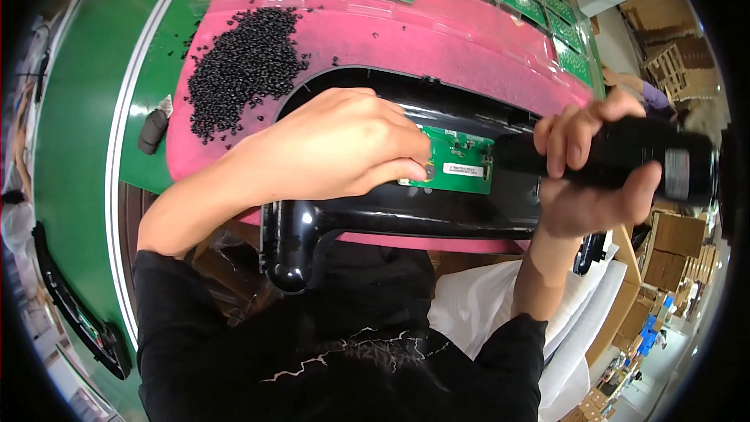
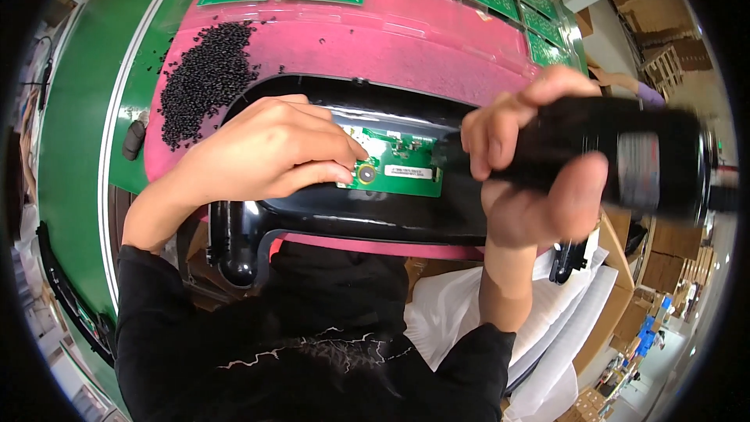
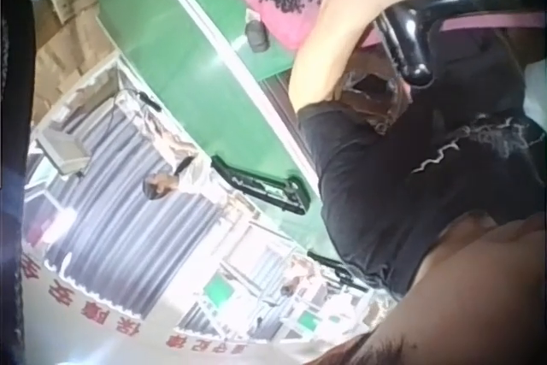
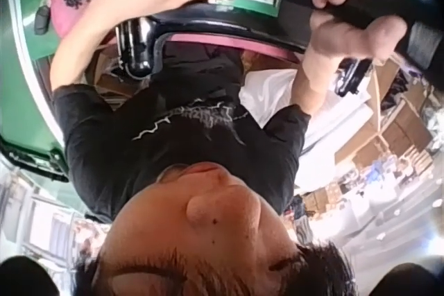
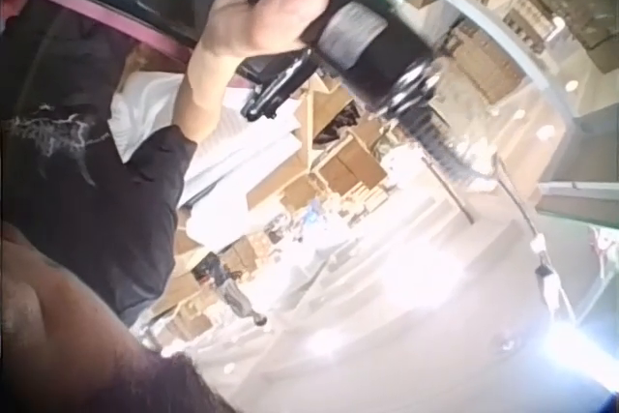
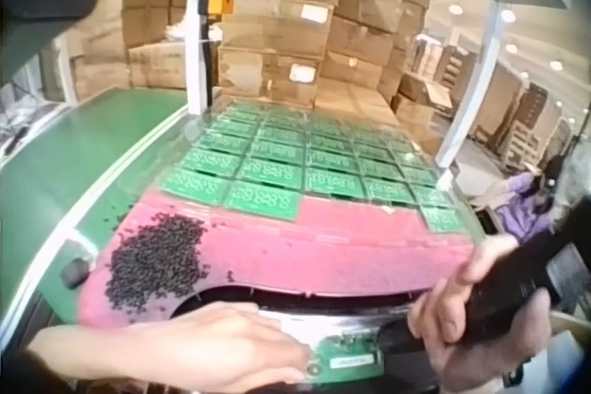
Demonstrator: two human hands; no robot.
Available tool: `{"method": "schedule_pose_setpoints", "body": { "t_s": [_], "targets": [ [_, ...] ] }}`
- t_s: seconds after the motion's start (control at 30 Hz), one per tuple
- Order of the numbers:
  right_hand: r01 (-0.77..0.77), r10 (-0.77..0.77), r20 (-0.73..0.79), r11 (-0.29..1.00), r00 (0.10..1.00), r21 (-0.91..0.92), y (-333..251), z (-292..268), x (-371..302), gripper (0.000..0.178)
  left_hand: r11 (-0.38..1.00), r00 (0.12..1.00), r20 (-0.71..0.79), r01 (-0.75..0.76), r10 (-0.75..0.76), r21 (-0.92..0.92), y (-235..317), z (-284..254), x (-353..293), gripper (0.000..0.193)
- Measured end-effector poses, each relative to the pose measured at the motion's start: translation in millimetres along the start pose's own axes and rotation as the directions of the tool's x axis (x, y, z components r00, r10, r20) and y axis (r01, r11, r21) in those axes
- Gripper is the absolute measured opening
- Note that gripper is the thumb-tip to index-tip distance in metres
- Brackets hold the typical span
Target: Assembling circuit boards into plastic housings using an electric screwdriver.
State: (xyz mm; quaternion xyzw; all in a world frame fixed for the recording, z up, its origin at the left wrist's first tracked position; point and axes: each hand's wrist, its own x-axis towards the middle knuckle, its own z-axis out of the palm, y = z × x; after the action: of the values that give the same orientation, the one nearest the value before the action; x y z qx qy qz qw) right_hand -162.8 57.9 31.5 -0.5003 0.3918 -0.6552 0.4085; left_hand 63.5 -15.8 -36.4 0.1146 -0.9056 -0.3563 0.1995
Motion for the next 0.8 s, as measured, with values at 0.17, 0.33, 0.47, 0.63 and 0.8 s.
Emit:
{"method": "schedule_pose_setpoints", "body": {
  "t_s": [0.17, 0.33, 0.47, 0.63, 0.8],
  "targets": [
    [0.156, -0.183, 0.084, 0.953, 0.980, 0.262, -19, 33, -11, 0.055, 0.988, 0.992, -0.119, 0.032, -0.051, -0.154, -1, -3, -2, 0.016],
    [0.249, -0.287, 0.066, 0.906, 0.955, 0.343, -27, 54, -10, 0.048, 0.932, 0.982, -0.182, -0.026, -0.044, -0.362, 0, -5, -1, 0.012],
    [0.292, -0.335, 0.080, 0.898, 0.939, 0.330, -23, 60, -10, 0.048, 0.897, 0.973, -0.228, -0.122, 0.025, -0.424, -5, 0, -1, 0.012],
    [0.255, -0.315, 0.177, 0.921, 0.933, 0.295, -25, 53, -9, 0.052, 0.944, 0.994, -0.111, -0.028, -0.009, -0.329, -2, -2, -3, 0.012],
    [0.129, -0.164, 0.227, 0.979, 0.960, 0.159, 2, 46, 2, 0.068, 0.995, 0.976, -0.194, 0.090, -0.099, -0.051, -6, 0, -9, 0.015]
  ]
}}
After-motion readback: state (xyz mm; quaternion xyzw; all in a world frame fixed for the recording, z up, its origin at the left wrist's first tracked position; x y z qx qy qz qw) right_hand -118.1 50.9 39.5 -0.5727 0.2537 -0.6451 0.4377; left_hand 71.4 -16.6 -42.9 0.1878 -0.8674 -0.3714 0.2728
